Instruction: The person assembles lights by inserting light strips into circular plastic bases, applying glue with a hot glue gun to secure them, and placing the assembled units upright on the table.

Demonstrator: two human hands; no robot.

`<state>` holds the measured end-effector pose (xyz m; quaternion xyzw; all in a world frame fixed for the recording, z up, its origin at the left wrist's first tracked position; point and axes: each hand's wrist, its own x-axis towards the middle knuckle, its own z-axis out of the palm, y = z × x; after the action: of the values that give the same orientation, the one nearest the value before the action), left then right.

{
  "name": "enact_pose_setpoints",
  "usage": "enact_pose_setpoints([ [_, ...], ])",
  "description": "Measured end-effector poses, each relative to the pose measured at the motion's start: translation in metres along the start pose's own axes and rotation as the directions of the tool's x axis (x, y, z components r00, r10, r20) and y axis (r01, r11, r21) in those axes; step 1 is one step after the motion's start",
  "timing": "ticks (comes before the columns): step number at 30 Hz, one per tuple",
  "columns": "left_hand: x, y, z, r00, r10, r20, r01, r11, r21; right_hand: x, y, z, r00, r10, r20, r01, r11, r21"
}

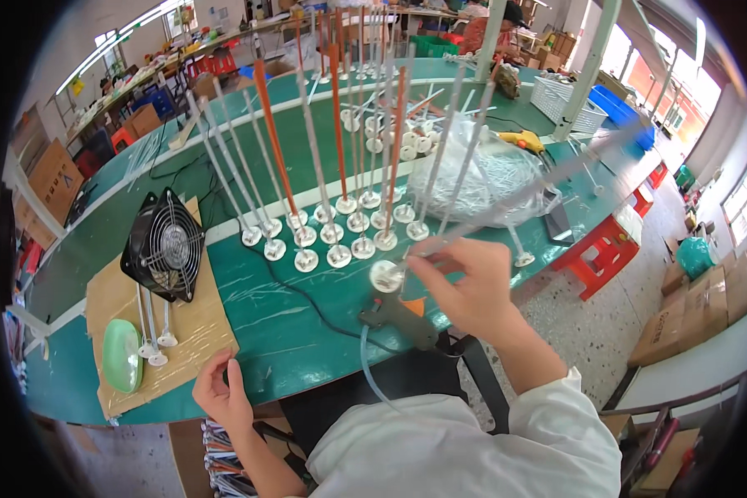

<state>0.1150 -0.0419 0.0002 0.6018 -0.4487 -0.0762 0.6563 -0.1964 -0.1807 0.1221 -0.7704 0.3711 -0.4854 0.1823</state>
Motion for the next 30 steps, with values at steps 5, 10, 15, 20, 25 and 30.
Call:
enact_pose_setpoints([
  [5, 0.002, 0.0, -0.008, 0.999, 0.043, 0.029, -0.042, 0.999, -0.028, 0.043, -0.018, 0.053, 0.967, -0.118, 0.227, 0.108, 0.993, 0.056],
  [10, 0.004, 0.001, -0.015, 0.99, 0.113, 0.081, -0.106, 0.991, -0.078, 0.065, -0.045, 0.11, 0.902, -0.208, 0.379, 0.246, 0.968, -0.053],
  [15, 0.006, 0.001, -0.016, 0.986, 0.161, 0.031, -0.16, 0.987, -0.03, 0.08, -0.052, 0.185, 0.906, -0.158, 0.392, 0.183, 0.983, -0.026],
  [20, 0.004, 0.001, -0.02, 0.979, 0.202, -0.003, -0.202, 0.979, -0.026, 0.098, -0.041, 0.238, 0.928, -0.19, 0.322, 0.232, 0.968, -0.097],
  [25, 0.004, 0.002, -0.021, 0.976, 0.216, -0.006, -0.216, 0.976, -0.021, 0.106, -0.026, 0.267, 0.95, -0.153, 0.272, 0.207, 0.961, -0.182],
  [30, 0.004, 0.003, -0.021, 0.976, 0.218, -0.005, -0.218, 0.976, -0.019, 0.104, -0.02, 0.271, 0.955, -0.118, 0.274, 0.177, 0.963, -0.204],
])
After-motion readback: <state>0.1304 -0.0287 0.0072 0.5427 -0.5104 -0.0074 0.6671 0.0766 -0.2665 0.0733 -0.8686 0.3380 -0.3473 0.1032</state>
